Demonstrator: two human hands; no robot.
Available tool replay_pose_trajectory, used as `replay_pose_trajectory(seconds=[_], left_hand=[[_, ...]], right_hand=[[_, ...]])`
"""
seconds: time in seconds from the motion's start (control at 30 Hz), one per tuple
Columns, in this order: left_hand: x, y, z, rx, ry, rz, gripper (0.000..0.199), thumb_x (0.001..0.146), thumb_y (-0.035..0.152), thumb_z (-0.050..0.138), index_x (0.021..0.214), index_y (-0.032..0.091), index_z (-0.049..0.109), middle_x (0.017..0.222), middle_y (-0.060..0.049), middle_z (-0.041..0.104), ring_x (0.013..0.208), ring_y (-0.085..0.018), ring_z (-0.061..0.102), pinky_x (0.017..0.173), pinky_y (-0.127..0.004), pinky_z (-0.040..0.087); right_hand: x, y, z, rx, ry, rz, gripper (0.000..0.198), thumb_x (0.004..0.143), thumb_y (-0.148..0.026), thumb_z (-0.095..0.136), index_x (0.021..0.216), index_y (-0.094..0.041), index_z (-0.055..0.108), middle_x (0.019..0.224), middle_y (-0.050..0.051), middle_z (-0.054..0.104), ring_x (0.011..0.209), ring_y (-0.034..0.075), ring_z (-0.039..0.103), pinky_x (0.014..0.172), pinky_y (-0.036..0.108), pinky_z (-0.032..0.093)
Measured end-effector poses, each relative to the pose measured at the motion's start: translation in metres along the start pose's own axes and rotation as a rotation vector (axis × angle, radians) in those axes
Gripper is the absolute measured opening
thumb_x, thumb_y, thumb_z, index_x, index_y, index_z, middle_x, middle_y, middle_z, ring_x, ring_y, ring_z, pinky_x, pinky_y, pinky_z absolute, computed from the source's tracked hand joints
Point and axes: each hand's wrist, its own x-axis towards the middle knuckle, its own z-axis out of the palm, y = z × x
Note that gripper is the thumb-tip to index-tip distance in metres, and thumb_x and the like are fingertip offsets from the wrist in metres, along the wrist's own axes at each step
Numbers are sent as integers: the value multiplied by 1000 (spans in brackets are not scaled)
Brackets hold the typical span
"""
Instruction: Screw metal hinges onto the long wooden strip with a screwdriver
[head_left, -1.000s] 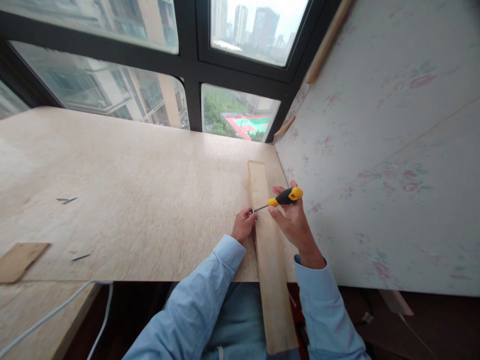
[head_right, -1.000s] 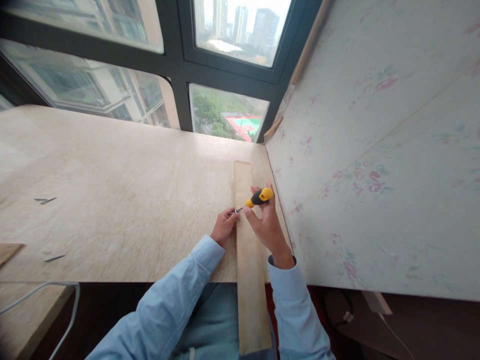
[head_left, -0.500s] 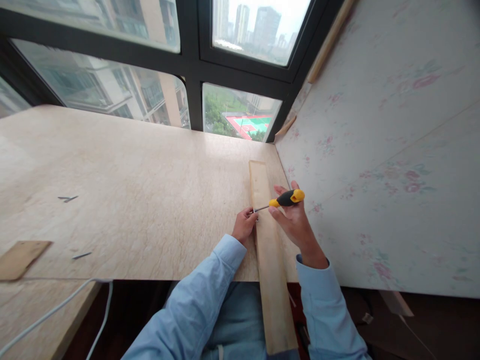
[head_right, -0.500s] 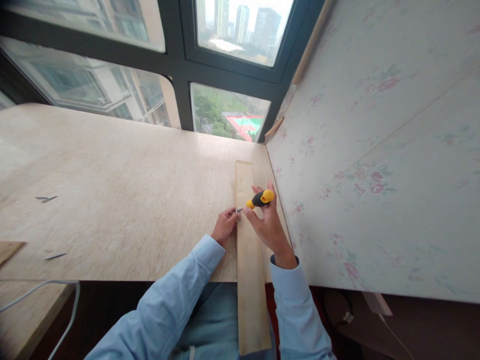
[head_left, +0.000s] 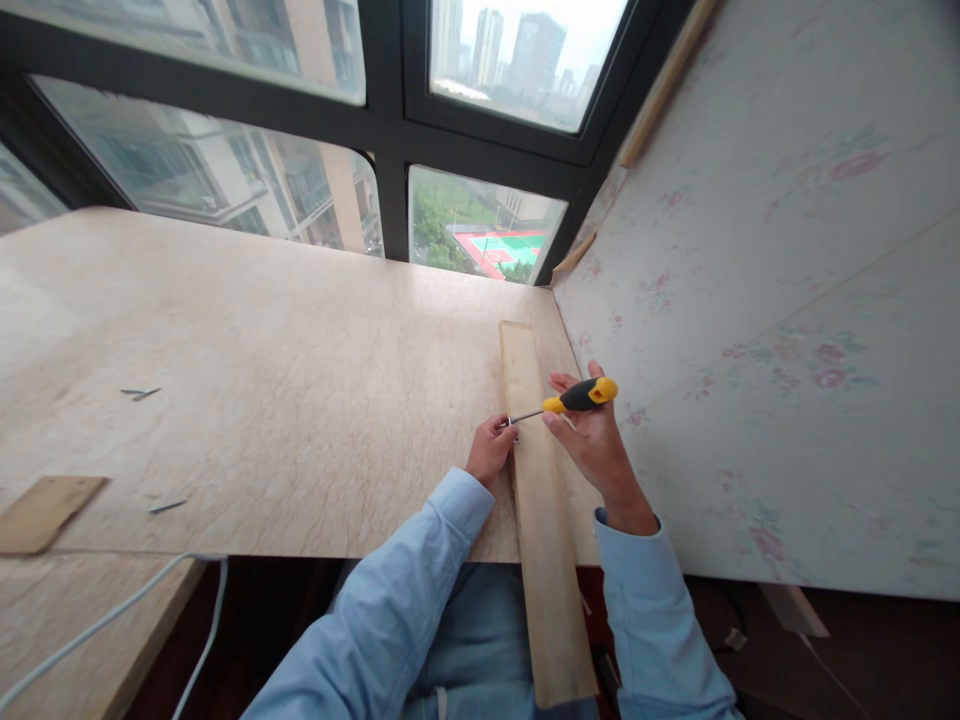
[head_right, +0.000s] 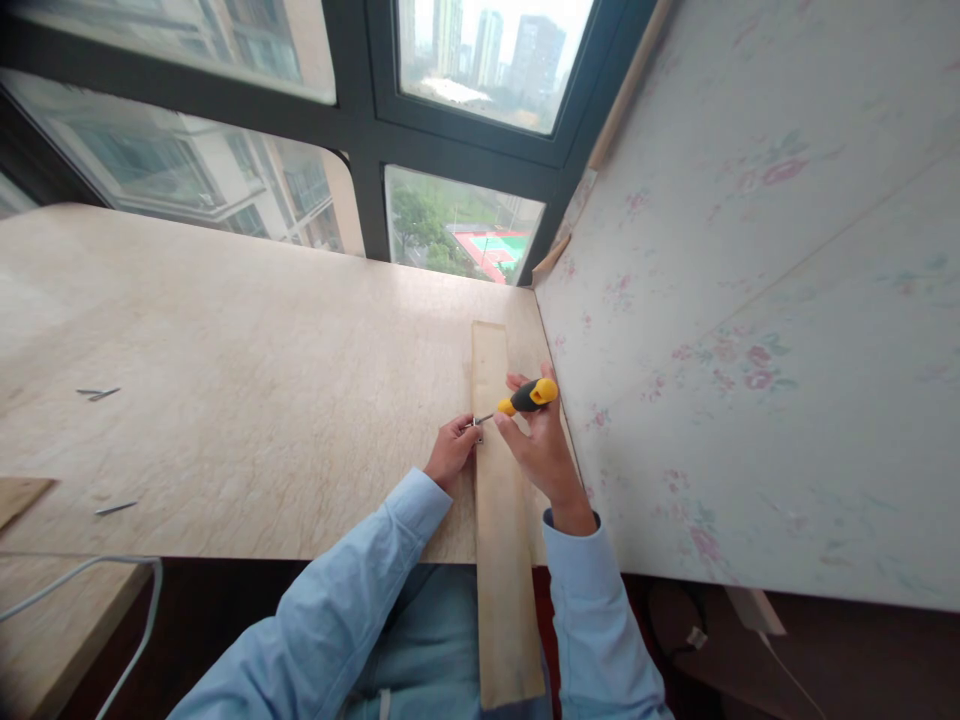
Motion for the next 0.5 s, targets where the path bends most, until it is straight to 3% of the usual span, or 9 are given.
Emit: replay_pose_trajectory(seconds=[0.1, 0.17, 0.3, 0.5], left_hand=[[1, -2, 0, -18, -10, -8, 27, 68, 21, 60, 91, 15, 71, 76, -3, 70, 70, -15, 62, 63, -23, 46], [1, -3, 0, -12, -7, -1, 27, 68, 21, 60, 91, 14, 71, 78, -3, 71, 70, -15, 62, 63, -23, 46], [2, -4, -1, -5, -16, 7, 26, 68, 20, 59, 90, 14, 71, 76, -3, 70, 67, -15, 62, 64, -24, 47], [5, -8, -2, -5, -35, 5, 27, 69, 21, 59, 92, 14, 71, 78, -3, 71, 69, -16, 63, 65, -25, 48]], right_hand=[[-2, -3, -2, -19, -17, 11, 80, 83, -48, 65, 147, -28, 23, 121, 10, 64, 111, 22, 63, 97, 44, 50], [0, -7, -2, -223, 104, 19, 82, 76, -54, 70, 143, -22, 34, 105, 9, 69, 89, 23, 68, 88, 43, 54], [6, -7, 0, -513, 328, 11, 84, 65, -66, 72, 130, -16, 51, 87, 7, 68, 60, 19, 60, 67, 38, 55], [5, 3, 6, -361, 418, -69, 76, 74, -60, 69, 131, -18, 44, 96, 9, 66, 77, 22, 65, 73, 36, 54]])
